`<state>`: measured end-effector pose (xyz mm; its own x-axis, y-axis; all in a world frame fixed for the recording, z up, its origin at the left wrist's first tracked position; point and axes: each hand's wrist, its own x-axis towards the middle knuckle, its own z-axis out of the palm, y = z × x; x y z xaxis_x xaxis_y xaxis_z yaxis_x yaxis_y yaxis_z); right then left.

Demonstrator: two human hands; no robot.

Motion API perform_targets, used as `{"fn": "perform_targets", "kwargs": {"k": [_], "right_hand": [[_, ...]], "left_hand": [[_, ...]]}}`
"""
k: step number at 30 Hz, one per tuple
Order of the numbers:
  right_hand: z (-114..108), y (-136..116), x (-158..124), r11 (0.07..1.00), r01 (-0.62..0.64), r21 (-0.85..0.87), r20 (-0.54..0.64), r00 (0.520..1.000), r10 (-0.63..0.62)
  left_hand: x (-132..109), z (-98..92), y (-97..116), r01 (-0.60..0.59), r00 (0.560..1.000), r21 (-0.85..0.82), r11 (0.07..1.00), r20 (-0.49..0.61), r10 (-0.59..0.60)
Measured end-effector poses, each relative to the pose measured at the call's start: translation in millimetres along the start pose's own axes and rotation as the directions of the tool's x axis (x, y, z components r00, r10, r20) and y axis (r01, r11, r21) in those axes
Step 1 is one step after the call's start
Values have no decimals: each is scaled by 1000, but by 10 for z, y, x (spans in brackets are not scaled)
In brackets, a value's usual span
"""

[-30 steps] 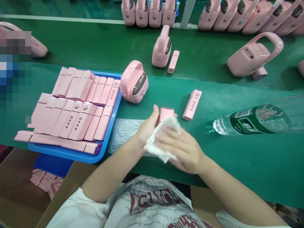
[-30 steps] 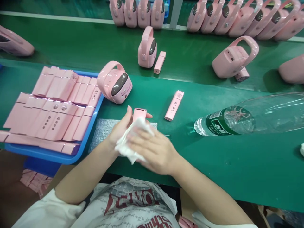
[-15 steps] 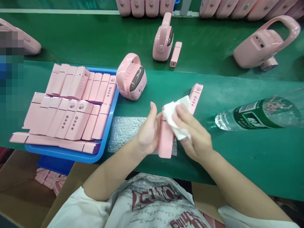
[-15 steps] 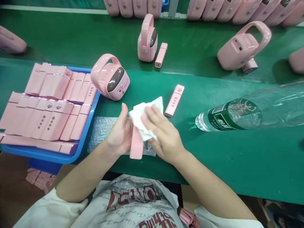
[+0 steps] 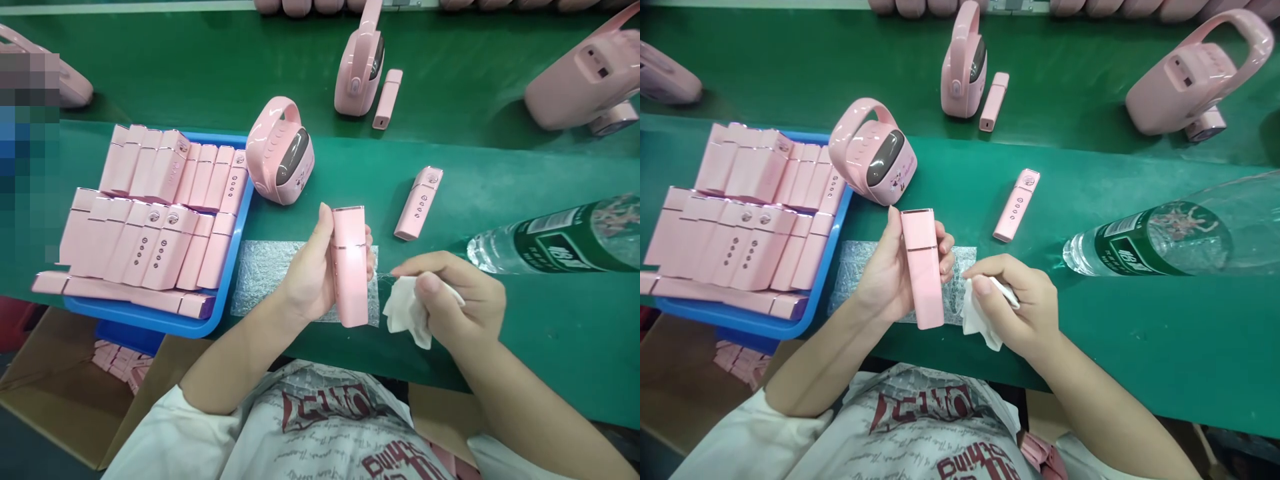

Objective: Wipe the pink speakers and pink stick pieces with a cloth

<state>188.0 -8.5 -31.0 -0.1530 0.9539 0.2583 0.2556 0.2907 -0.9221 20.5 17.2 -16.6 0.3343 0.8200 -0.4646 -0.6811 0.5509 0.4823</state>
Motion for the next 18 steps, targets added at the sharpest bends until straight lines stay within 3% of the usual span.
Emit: {"fn": "perform_targets", "kwargs": {"k": [4,8,10,12,14,16,18], "right_hand": [[67,6,49,981,-182,73,10,983,181],[49,81,119,873,-415,257,145,910,389],[16,165,170,830,-458,318,121,888,444],[-7,269,228,817,-423,392,5,889,458],[-7,369,276,839,-311,445,-156,896,415],[26,430,283,881,-165,443,-300,899,319],[94,427,233,931,-67,359,-359,911,204]], "left_hand": [[10,-40,-36,22,1000,7,1000,8,-22],[10,-79,-29,-5,1000,22,1000,10,5],[13,-90,-21,-8,1000,33,999,0,8],[19,-91,-19,13,1000,20,1000,-6,-13],[26,-80,-31,40,999,-10,999,-14,-40],[32,-57,-58,64,998,-30,998,-27,-65],[37,-32,-92,91,995,-43,995,-38,-93]]}}
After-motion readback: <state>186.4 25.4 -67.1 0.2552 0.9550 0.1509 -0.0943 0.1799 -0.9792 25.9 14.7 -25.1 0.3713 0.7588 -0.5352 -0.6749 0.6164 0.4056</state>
